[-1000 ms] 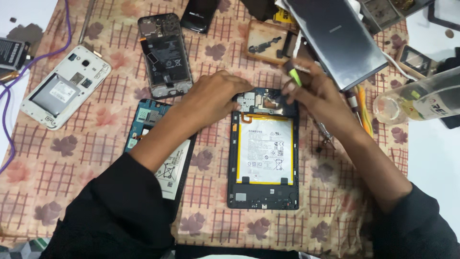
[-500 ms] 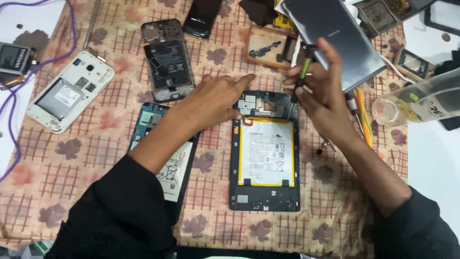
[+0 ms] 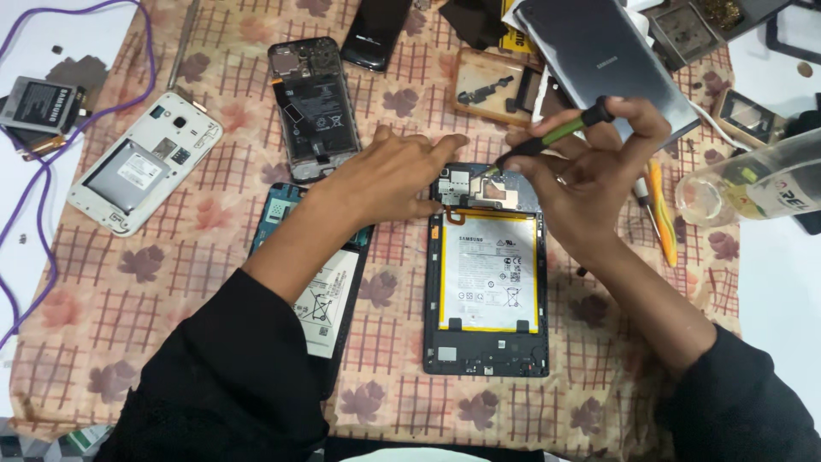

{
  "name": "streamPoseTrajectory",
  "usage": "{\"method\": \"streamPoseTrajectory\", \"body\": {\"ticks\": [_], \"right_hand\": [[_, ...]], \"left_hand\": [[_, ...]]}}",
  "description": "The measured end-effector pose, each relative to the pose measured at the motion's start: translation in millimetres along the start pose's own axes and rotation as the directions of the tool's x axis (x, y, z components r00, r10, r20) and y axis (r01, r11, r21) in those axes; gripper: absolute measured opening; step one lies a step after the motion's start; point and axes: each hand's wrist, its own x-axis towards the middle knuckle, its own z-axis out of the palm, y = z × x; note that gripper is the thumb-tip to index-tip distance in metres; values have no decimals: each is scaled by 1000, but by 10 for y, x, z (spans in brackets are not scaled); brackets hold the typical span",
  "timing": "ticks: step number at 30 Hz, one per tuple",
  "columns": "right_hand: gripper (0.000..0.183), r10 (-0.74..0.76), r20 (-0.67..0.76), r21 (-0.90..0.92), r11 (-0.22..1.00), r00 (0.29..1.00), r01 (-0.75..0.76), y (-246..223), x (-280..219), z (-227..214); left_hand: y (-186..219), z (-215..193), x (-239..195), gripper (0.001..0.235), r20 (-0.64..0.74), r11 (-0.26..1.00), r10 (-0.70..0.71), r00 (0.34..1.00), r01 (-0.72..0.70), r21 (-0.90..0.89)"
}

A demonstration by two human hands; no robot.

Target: The person removes the back cover of a Samsung tablet and uses a screwdriver to unscrew and detach internal components. The person manipulates connectors and small parts inside the tablet chassis while other disassembled devices remain on the table.

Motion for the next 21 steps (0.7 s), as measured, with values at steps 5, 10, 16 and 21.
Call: {"method": "streamPoseTrajectory", "body": {"ticks": [5,10,16,21], "right_hand": [[76,69,120,-11,998,990,-69,42,88,213],[78,46,163,-32,999,986,-41,73,118,377],[81,-16,151,-38,999,988,22,143,111,423],[82,-25,154,-23,999,988,29,170,48,386]], "left_hand": [[-33,-15,32,93,2,996,-57,998,57,-70],[-102,35,73,87,-41,990,-66,997,60,-128],[-153,80,79,85,-120,992,-29,992,14,-129],[-145,95,91,94,-141,988,-29,990,7,-157]]}}
